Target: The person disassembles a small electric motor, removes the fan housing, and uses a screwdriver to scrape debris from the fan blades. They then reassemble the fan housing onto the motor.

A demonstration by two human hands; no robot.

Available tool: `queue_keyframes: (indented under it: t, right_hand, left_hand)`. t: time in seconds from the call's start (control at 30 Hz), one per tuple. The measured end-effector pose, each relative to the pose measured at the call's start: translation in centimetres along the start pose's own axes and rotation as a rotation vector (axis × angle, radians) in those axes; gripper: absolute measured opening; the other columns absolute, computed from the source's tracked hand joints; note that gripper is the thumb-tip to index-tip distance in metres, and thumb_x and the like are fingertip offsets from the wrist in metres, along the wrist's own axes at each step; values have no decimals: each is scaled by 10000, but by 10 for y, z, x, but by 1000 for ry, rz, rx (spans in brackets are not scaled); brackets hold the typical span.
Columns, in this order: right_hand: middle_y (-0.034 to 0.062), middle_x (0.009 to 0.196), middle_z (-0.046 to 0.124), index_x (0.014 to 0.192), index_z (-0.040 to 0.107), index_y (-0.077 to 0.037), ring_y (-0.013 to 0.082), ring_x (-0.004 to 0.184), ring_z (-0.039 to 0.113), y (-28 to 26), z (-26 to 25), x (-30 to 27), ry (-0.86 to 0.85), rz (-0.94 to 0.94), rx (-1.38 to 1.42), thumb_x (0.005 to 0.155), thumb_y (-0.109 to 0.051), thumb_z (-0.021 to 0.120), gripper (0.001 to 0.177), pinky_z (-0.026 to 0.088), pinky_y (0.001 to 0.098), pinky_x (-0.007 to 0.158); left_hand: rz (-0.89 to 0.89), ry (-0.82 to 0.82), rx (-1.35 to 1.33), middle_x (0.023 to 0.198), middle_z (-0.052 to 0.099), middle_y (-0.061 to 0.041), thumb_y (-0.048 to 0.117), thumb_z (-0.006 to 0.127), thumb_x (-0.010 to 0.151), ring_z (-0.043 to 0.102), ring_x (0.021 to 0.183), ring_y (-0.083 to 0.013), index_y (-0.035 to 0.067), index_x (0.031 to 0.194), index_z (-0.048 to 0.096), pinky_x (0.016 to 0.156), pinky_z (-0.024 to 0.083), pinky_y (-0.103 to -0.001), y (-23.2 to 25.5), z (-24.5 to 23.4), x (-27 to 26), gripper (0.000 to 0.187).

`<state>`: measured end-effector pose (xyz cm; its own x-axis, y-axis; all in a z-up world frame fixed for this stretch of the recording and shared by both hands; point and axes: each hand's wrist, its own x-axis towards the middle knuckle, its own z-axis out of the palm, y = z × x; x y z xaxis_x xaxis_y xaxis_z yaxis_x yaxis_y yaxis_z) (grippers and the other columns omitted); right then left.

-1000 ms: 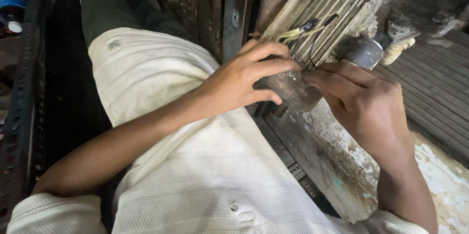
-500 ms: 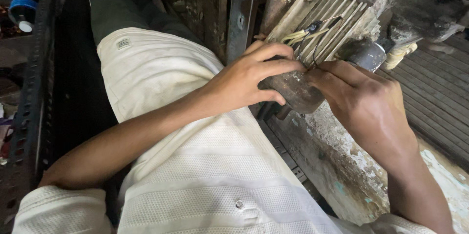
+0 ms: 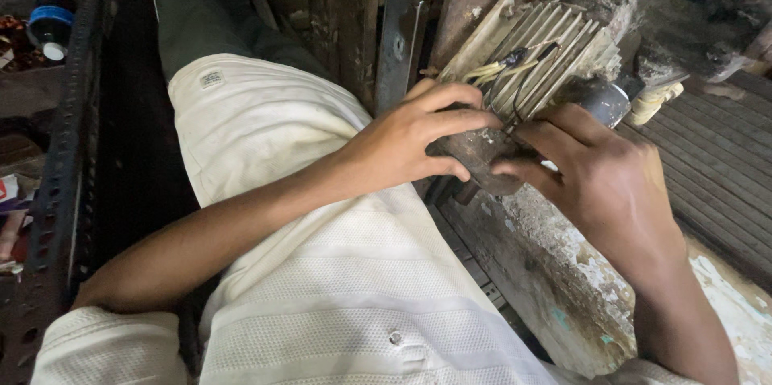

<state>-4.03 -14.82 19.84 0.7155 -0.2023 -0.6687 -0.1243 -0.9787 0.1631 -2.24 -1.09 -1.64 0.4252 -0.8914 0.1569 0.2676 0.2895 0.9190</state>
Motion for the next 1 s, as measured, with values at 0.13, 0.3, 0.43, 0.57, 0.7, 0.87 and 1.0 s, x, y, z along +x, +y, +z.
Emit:
queue_keyframes:
  t: [0.13, 0.3, 0.43, 0.57, 0.7, 0.87, 1.0]
  right_hand:
    - [14, 1014, 737, 1074, 767, -127, 211, 724, 700, -2, 0, -6, 86, -59, 106, 865, -267, 793, 253, 555, 345, 610]
    - [-26, 943, 727, 1031, 784, -176, 183, 725, 700, -3, 6, -7, 106, -56, 35, 938, -182, 774, 94, 540, 341, 586]
    - [4, 853, 697, 969, 772, -122, 198, 659, 677, -7, 7, -3, 104, -1, -29, 912, -288, 831, 186, 513, 363, 537]
    - [24, 833, 675, 975, 765, -100, 203, 646, 669, -10, 4, -1, 152, -16, -5, 871, -306, 840, 243, 510, 362, 537]
    - [39, 866, 675, 1030, 759, -77, 219, 662, 668, -7, 6, -5, 237, -80, 62, 836, -221, 804, 246, 520, 354, 549]
    - [-2, 900, 667, 965, 730, -145, 197, 739, 678, -1, 18, -11, 218, -43, 30, 963, -203, 814, 102, 516, 337, 592]
    - [-1, 859, 666, 966, 749, -129, 189, 675, 666, 0, 20, -10, 214, -13, 40, 926, -245, 810, 138, 496, 348, 551]
  left_hand:
    - [-7, -8, 0, 1416, 529, -59, 214, 917, 726, 479, 1334, -294, 156, 1351, 659, 1132, 450, -393, 0, 1, 0, 679]
    - [-22, -10, -3, 1413, 529, -53, 212, 921, 716, 476, 1336, -292, 157, 1346, 660, 1130, 448, -393, 1, 2, 1, 684]
    - [-12, -8, 2, 1409, 534, -54, 210, 918, 719, 488, 1329, -288, 149, 1344, 663, 1133, 454, -388, 1, 1, 1, 678]
    - [0, 2, 6, 1393, 542, -63, 203, 921, 711, 490, 1311, -296, 136, 1330, 666, 1120, 452, -397, 3, -1, 1, 673]
    - [-2, 0, -24, 1386, 552, -57, 189, 916, 719, 499, 1312, -291, 132, 1339, 660, 1119, 454, -394, 5, -3, 1, 674]
    - [19, 1, -16, 1374, 562, -55, 194, 918, 719, 504, 1300, -285, 129, 1332, 668, 1120, 453, -390, 6, -6, 3, 665]
    - [27, -9, 10, 1357, 562, -65, 205, 927, 708, 502, 1286, -289, 119, 1317, 672, 1113, 446, -397, 5, -5, 4, 665]
